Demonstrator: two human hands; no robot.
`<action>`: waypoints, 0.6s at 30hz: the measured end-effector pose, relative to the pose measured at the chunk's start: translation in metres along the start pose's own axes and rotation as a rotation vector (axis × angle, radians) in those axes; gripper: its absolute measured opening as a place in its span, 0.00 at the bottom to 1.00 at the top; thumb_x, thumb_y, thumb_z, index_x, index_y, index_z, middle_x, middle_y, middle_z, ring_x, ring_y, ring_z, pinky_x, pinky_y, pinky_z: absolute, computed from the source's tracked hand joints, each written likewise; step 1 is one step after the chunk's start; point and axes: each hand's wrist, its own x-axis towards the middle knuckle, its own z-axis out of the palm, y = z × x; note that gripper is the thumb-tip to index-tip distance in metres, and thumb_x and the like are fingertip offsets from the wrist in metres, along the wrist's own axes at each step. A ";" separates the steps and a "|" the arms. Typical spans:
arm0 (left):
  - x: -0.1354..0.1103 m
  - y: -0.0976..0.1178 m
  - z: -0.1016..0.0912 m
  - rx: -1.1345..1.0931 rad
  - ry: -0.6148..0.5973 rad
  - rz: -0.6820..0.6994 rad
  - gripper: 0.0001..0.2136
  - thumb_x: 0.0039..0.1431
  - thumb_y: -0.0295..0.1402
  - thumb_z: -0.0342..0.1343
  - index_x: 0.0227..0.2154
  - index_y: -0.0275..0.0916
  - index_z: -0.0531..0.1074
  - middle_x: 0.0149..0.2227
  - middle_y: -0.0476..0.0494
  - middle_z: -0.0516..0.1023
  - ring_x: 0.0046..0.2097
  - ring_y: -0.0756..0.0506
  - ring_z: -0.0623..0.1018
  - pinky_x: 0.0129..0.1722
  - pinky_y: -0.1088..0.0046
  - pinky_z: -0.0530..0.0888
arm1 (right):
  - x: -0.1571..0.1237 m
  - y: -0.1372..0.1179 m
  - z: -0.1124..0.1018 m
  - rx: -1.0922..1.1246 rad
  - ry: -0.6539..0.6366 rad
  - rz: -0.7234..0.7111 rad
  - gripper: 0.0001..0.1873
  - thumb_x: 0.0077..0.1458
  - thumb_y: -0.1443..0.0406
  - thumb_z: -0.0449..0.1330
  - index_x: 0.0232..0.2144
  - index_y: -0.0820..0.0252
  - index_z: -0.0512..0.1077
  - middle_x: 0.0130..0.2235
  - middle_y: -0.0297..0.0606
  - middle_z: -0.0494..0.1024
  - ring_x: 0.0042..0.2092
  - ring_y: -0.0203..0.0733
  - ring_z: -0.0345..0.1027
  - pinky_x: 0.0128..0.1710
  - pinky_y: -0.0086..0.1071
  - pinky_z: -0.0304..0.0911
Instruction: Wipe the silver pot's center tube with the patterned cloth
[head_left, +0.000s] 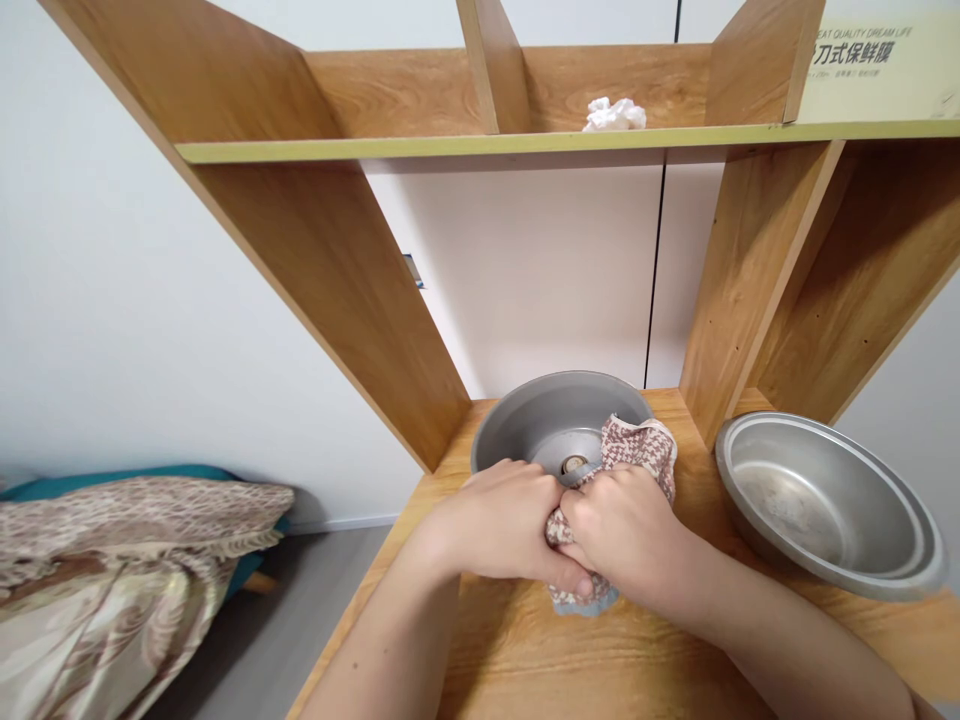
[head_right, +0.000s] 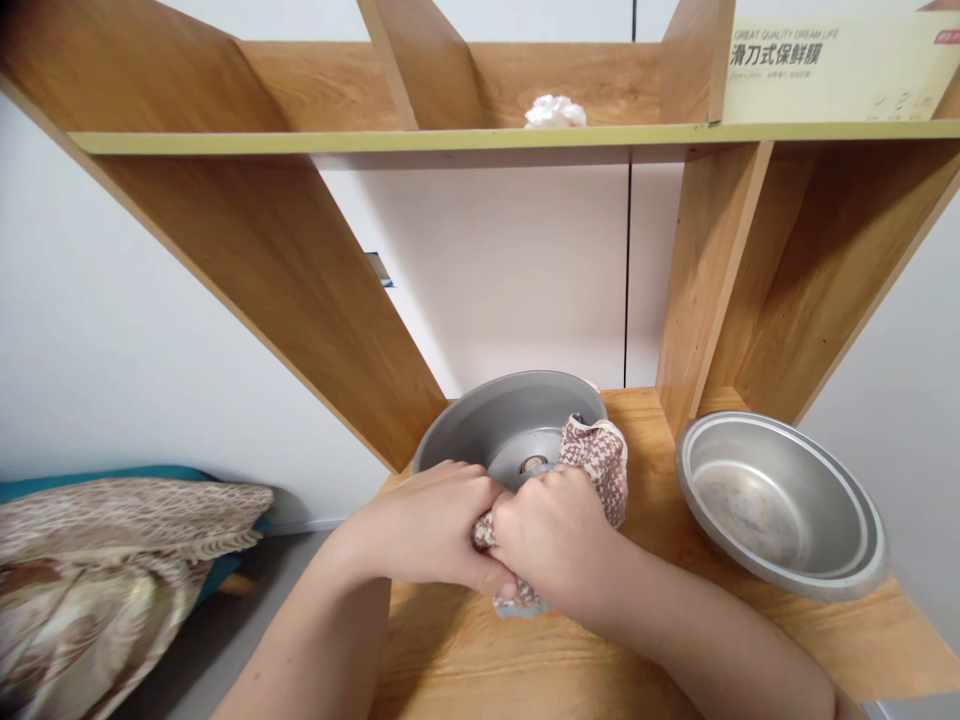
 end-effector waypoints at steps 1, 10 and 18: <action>0.000 0.000 0.000 -0.001 0.002 0.001 0.25 0.40 0.61 0.62 0.15 0.42 0.70 0.16 0.53 0.68 0.21 0.51 0.65 0.24 0.72 0.57 | 0.000 0.000 0.000 -0.001 0.001 -0.002 0.14 0.57 0.58 0.60 0.28 0.63 0.78 0.28 0.45 0.81 0.30 0.46 0.75 0.29 0.35 0.62; 0.001 0.000 0.000 0.010 0.001 -0.008 0.25 0.40 0.60 0.62 0.14 0.41 0.69 0.15 0.53 0.67 0.21 0.51 0.63 0.24 0.72 0.56 | 0.000 0.001 0.002 -0.013 0.009 -0.009 0.12 0.55 0.59 0.61 0.28 0.62 0.78 0.28 0.44 0.81 0.29 0.45 0.74 0.29 0.34 0.62; 0.001 0.001 -0.001 -0.005 0.013 -0.003 0.25 0.39 0.59 0.63 0.13 0.41 0.69 0.14 0.54 0.65 0.20 0.52 0.63 0.23 0.72 0.57 | -0.001 0.000 0.001 -0.017 0.017 -0.003 0.11 0.53 0.60 0.62 0.28 0.62 0.78 0.28 0.44 0.81 0.28 0.44 0.74 0.27 0.33 0.60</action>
